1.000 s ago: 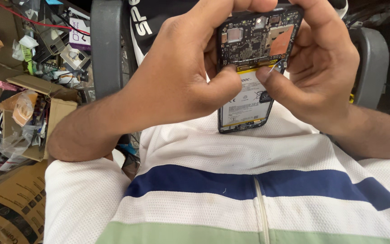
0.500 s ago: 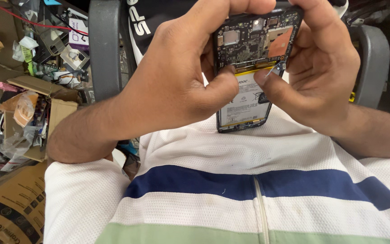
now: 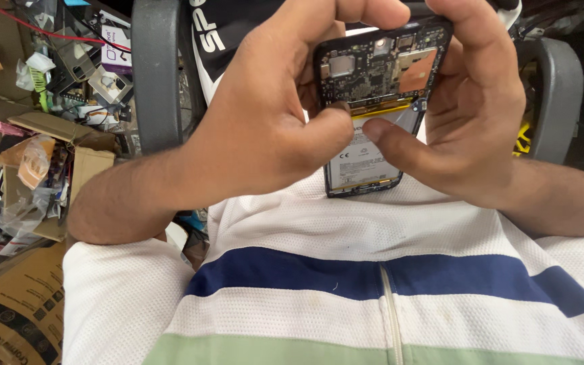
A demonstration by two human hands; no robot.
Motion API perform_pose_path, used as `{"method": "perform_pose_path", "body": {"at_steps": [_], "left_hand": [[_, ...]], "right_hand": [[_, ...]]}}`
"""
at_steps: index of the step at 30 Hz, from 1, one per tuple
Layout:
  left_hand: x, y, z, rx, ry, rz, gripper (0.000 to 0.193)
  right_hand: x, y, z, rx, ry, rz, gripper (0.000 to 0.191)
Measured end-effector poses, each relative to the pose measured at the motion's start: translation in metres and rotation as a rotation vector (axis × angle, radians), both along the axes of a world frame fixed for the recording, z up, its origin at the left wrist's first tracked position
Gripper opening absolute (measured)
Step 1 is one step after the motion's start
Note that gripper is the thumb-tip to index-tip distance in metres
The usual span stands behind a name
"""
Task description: The person sits at a cluttered repair bench, picks up a phone motherboard and a small black component, turns them over and inspects them by hand, then works on the opened phone with its battery exposed, pressing and aligning parts on the board.
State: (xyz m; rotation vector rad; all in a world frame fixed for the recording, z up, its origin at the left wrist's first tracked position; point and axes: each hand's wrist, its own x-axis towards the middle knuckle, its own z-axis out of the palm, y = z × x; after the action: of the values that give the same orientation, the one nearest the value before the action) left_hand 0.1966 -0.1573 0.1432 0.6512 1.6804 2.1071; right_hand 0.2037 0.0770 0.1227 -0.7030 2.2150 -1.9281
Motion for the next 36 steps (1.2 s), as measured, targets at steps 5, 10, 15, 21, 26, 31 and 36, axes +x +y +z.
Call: {"method": "perform_pose_path", "body": {"at_steps": [5,10,15,21,26,31,36], "left_hand": [[0.002,-0.006,0.015,-0.282,0.114,0.022,0.061],[0.001,-0.009,0.014,-0.211,0.268,-0.002,0.066],[0.004,-0.008,0.01,-0.292,0.33,0.021,0.067],[0.009,-0.006,0.011,-0.295,0.452,0.075,0.068],[0.01,-0.007,0.014,-0.317,0.471,0.087,0.068],[0.008,-0.006,0.012,-0.3,0.491,0.092,0.067],[0.011,-0.003,0.01,-0.333,0.483,0.115,0.067]], "right_hand": [[0.002,0.0,0.003,-0.005,-0.023,-0.012,0.081],[-0.002,-0.003,0.007,-0.069,-0.093,0.017,0.07],[-0.002,-0.007,0.018,-0.068,-0.266,-0.104,0.068],[-0.004,-0.008,0.026,-0.003,-0.276,-0.09,0.068],[-0.002,-0.01,0.029,-0.048,-0.295,-0.061,0.069],[-0.002,-0.01,0.027,-0.043,-0.278,-0.054,0.07],[-0.001,-0.009,0.024,-0.052,-0.312,-0.092,0.069]]}}
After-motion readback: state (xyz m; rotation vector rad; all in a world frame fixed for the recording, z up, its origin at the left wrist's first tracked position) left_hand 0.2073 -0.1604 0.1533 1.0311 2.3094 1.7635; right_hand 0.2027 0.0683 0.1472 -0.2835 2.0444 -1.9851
